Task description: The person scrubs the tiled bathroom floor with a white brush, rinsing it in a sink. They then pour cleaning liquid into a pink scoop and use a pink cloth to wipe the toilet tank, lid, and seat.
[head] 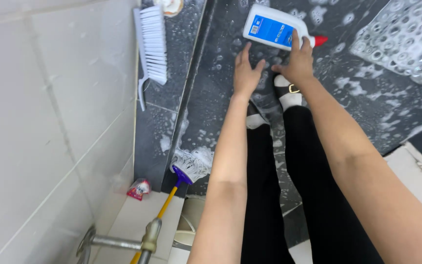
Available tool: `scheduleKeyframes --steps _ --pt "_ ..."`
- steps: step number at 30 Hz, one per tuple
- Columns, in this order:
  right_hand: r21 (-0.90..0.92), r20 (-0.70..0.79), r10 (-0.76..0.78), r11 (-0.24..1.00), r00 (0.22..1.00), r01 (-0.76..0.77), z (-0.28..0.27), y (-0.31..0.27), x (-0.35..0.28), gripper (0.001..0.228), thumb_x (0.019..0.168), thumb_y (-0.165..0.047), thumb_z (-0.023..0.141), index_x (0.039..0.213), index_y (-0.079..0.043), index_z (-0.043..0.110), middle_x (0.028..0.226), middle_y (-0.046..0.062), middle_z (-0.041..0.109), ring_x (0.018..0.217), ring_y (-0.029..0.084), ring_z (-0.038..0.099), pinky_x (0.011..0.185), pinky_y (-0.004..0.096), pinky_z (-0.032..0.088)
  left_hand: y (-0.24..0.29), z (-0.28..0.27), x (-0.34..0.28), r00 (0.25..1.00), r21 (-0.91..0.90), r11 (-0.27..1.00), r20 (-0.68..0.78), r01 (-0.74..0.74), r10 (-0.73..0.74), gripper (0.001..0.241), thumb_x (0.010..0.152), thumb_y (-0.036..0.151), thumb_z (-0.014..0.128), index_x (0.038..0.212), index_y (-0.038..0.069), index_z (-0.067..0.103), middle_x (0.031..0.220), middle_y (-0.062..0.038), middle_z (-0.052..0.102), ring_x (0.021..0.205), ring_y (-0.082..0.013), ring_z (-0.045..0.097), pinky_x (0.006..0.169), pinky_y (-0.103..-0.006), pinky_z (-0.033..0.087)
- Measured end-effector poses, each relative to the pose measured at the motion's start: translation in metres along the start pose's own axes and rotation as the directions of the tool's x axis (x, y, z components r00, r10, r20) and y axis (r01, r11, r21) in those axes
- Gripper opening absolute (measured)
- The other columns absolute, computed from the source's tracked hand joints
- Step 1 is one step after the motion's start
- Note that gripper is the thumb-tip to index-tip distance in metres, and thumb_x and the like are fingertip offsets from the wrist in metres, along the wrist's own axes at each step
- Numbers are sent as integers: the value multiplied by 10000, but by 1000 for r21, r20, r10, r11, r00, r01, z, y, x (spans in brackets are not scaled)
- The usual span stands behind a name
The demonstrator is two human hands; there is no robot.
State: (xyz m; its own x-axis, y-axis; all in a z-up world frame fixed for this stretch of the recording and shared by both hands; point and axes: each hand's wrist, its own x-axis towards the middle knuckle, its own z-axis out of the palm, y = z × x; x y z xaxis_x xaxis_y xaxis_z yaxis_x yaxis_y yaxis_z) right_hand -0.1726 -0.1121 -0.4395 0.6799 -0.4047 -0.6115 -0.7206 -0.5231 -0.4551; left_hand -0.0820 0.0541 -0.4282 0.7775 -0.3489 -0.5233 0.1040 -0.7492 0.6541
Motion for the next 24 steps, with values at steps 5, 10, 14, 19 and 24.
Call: scheduleKeyframes --steps 5,10,14,19,24 --pt "-261 -47 -49 965 998 36 24 18 43 1463 597 -415 1022 1673 -205 54 1573 381 215 1392 601 315 1032 687 343 -9 18 32 999 -40 999 49 25 -23 875 869 239 776 1591 263 282 1565 -248 395 1364 -446 512 1102 -464 469" --pt "-338 40 -4 941 999 17 12 8 60 1398 683 -322 968 1725 -294 37 1533 353 322 1384 567 403 1099 683 371 -21 23 34 995 -12 999 89 47 -46 875 872 260 755 1600 329 274 1588 -268 362 1385 -466 492 1079 -477 482" --pt "-219 83 -26 975 996 43 3 -6 33 1392 688 -283 941 1715 -295 1 1315 334 510 1187 544 563 965 601 510 -21 24 12 1000 -63 998 -10 -13 13 920 880 404 788 1622 282 259 1583 -343 313 1423 -508 429 1114 -498 453" --pt "-210 5 -140 968 990 137 -66 -73 -24 1330 729 -354 940 1665 -234 4 1109 323 605 856 523 671 711 567 564 43 -7 -21 991 -239 970 -119 34 -64 997 894 471 820 1655 230 223 1601 -311 376 1478 -464 400 1182 -520 391" --pt "-380 71 -398 837 915 394 -168 -165 -84 930 734 -147 808 1580 -144 420 994 215 667 811 379 709 646 451 580 103 -51 -30 814 -863 174 355 474 -459 1094 863 591 692 1668 406 -25 1465 -18 381 1178 -335 543 787 -547 577"
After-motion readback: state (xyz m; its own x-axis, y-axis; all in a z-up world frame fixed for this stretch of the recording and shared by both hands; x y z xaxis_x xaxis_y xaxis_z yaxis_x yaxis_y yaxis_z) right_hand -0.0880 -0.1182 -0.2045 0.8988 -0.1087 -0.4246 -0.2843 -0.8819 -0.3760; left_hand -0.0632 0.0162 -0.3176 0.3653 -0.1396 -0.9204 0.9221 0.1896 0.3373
